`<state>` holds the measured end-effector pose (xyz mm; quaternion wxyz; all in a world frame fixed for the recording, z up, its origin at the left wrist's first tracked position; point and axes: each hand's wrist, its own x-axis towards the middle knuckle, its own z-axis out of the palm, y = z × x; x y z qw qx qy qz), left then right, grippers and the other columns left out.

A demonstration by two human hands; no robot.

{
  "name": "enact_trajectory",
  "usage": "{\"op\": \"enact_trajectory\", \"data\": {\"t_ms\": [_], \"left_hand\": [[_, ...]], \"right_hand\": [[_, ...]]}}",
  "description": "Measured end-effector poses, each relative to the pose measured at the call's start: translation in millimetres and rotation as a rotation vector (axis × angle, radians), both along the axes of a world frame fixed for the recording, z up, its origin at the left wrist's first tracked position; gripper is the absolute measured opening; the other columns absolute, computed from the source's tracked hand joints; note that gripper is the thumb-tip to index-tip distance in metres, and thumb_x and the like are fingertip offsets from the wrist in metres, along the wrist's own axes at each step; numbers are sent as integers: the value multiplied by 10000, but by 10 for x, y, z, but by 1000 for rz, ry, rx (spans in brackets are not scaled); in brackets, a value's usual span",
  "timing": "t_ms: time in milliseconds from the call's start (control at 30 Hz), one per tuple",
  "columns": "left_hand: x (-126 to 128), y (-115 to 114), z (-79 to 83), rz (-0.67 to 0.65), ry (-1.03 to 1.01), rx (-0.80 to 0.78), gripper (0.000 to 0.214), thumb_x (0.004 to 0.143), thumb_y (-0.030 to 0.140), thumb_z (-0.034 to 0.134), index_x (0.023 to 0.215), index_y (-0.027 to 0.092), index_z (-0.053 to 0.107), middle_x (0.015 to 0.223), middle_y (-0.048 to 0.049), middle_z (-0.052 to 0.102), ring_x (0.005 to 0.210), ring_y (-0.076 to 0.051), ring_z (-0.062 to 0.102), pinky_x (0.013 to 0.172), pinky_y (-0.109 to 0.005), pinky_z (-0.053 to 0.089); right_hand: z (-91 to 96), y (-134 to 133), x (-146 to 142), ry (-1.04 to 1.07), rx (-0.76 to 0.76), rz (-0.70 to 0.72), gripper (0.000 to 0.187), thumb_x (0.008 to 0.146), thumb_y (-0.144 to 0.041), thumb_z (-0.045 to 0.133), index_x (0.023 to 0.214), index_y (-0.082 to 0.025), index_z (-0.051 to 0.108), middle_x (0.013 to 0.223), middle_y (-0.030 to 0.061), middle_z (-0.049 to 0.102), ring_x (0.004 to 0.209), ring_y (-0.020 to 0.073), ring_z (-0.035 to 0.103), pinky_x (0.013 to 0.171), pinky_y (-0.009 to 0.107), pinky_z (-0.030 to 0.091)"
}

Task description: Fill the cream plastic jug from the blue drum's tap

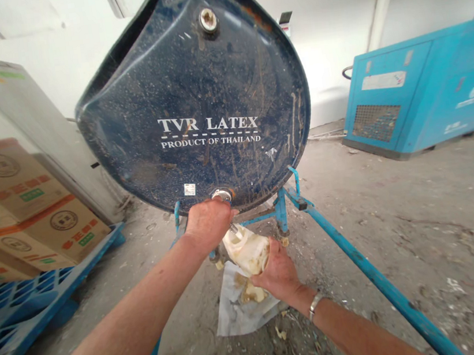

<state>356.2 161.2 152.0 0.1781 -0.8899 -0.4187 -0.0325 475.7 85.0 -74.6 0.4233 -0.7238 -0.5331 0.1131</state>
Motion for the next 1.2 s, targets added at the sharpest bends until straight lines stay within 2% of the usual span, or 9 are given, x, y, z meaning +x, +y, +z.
{"op": "enact_trajectory", "data": {"t_ms": [267,533,967,1200], "left_hand": [[-6,-7,2,3,6,-1,384,921,399,458,963,99,694,962,-196,686,906,-300,679,707,-360,530],[-7,17,-16,-21,-20,28,332,913,346,485,937,86,690,928,-183,695,866,-341,691,658,-411,553],[-18,16,-35,-32,-32,34,308,923,272,452,900,86,697,921,-180,695,874,-340,694,659,-417,558],[-19,15,-48,-24,-40,40,325,926,308,456,914,85,692,934,-180,694,869,-343,696,651,-428,561]], "right_hand": [[-32,19,9,-24,-4,-14,1008,485,-366,783,1344,-187,287,1192,121,532,1099,342,550,969,472,488],[7,-10,-1,-13,1,-2,987,485,-360,777,1330,-196,293,1176,111,531,1090,331,548,961,455,491],[82,-36,-11,10,-20,-5,964,484,-358,773,1316,-189,315,1150,105,545,1071,321,551,952,438,485],[70,-37,-7,4,-4,1,964,476,-356,775,1310,-176,327,1140,111,550,1065,324,552,956,443,480]]}}
